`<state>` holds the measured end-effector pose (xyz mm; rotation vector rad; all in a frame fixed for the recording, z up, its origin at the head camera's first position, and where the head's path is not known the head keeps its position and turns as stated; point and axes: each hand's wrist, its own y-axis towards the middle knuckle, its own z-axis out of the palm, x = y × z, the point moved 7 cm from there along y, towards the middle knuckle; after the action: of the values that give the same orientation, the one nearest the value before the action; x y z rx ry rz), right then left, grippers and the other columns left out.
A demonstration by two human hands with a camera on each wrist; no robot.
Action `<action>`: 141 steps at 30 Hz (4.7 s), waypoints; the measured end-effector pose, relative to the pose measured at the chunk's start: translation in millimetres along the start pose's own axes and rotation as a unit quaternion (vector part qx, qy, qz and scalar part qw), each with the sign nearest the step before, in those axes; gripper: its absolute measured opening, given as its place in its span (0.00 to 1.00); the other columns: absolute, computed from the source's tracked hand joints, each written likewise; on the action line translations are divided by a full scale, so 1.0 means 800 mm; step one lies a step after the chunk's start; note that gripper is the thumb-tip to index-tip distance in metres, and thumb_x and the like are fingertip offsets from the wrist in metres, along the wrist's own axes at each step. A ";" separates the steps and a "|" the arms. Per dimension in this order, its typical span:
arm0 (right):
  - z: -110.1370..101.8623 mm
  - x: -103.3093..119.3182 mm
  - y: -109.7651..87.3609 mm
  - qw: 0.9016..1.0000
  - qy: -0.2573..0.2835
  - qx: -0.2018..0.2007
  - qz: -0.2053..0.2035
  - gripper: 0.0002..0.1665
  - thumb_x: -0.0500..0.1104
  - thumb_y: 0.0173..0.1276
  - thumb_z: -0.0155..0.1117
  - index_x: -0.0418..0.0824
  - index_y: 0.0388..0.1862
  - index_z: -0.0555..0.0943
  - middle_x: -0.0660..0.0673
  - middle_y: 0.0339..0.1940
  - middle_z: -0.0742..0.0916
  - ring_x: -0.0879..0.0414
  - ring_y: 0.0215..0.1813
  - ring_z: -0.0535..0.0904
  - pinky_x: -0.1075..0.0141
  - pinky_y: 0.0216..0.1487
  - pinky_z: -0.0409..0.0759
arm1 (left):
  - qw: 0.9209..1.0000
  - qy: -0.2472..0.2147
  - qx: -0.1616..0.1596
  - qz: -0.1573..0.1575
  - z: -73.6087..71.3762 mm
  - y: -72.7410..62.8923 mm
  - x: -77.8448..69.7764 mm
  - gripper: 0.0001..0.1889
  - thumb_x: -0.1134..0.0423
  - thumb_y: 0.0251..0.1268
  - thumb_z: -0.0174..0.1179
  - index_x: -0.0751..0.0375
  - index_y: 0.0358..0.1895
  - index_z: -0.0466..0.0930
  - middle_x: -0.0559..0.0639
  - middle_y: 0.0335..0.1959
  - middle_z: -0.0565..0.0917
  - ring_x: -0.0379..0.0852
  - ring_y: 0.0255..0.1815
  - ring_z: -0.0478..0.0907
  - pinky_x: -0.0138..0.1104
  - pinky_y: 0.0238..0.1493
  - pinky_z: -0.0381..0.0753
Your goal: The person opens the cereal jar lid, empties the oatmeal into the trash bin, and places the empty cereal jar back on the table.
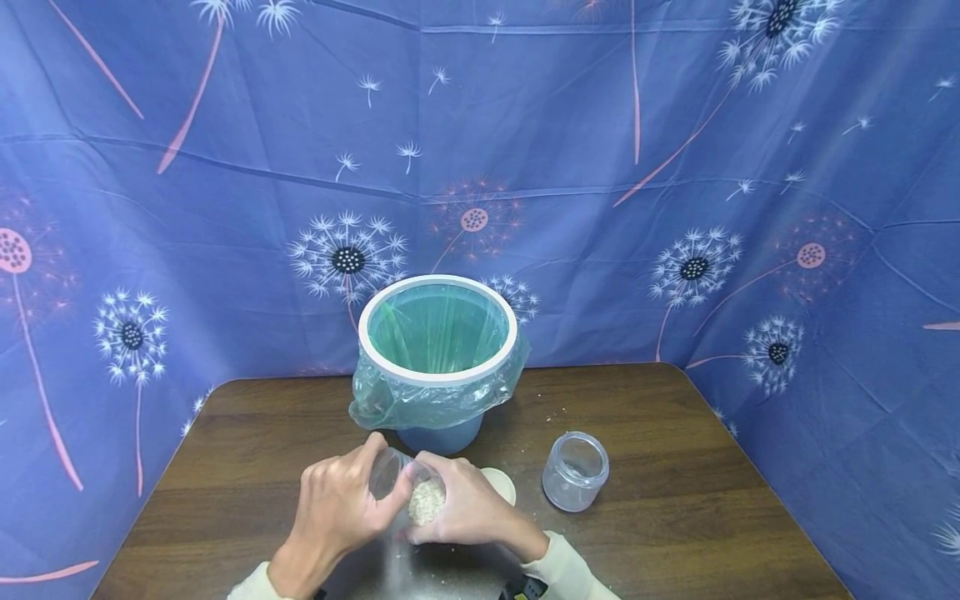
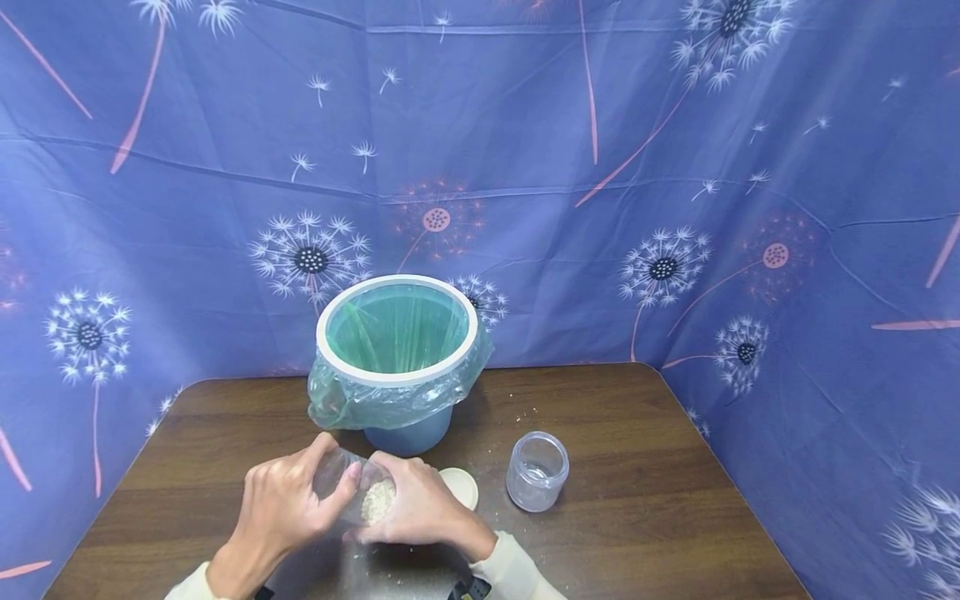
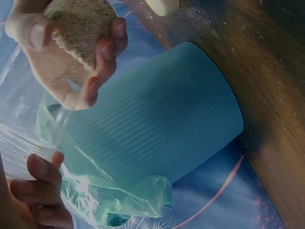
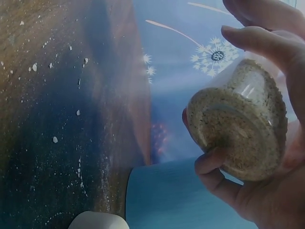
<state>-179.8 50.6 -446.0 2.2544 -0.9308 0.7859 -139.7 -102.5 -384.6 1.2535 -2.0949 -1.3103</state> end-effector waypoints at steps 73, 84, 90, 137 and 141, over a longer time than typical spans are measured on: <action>-0.073 -0.021 -0.031 0.996 0.054 -0.053 0.046 0.40 0.56 0.51 0.90 0.48 0.62 0.84 0.61 0.47 0.89 0.61 0.47 0.84 0.63 0.50 0.82 | 0.918 0.005 0.390 -0.069 0.045 -0.084 0.079 0.32 0.56 0.44 0.81 0.54 0.57 0.83 0.53 0.51 0.80 0.49 0.45 0.77 0.41 0.35 0.81; -0.087 -0.020 -0.037 0.993 0.043 -0.080 0.081 0.36 0.53 0.48 0.90 0.56 0.52 0.78 0.62 0.43 0.88 0.59 0.43 0.84 0.64 0.43 0.82 | 0.901 -0.001 0.428 -0.073 0.053 -0.099 0.086 0.33 0.57 0.40 0.86 0.57 0.55 0.84 0.53 0.47 0.81 0.52 0.43 0.79 0.48 0.39 0.83; -0.093 -0.022 -0.040 0.989 0.061 -0.090 0.098 0.35 0.51 0.48 0.90 0.59 0.51 0.77 0.63 0.43 0.90 0.60 0.45 0.85 0.63 0.45 0.82 | 0.888 -0.013 0.450 -0.098 0.059 -0.103 0.090 0.32 0.55 0.43 0.87 0.60 0.54 0.85 0.55 0.48 0.82 0.55 0.45 0.81 0.53 0.42 0.84; -0.218 -0.022 -0.025 0.966 -0.010 -0.236 0.103 0.31 0.56 0.56 0.88 0.55 0.55 0.81 0.55 0.50 0.90 0.54 0.48 0.83 0.58 0.48 0.78 | 0.920 -0.204 0.169 -0.289 0.038 -0.032 0.124 0.12 0.56 0.84 0.58 0.59 0.52 0.87 0.46 0.36 0.90 0.41 0.36 0.87 0.33 0.41 0.84; -0.230 -0.024 -0.020 0.965 -0.034 -0.241 0.097 0.31 0.56 0.56 0.88 0.54 0.54 0.82 0.53 0.50 0.90 0.53 0.47 0.84 0.57 0.46 0.79 | 0.909 -0.220 0.122 -0.331 0.036 -0.015 0.138 0.16 0.53 0.85 0.56 0.61 0.51 0.87 0.51 0.35 0.89 0.41 0.31 0.86 0.30 0.34 0.82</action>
<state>-233.7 194.0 -341.2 1.7921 -1.2389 0.4945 -212.8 -180.8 -425.0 2.0717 -2.2702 -1.7815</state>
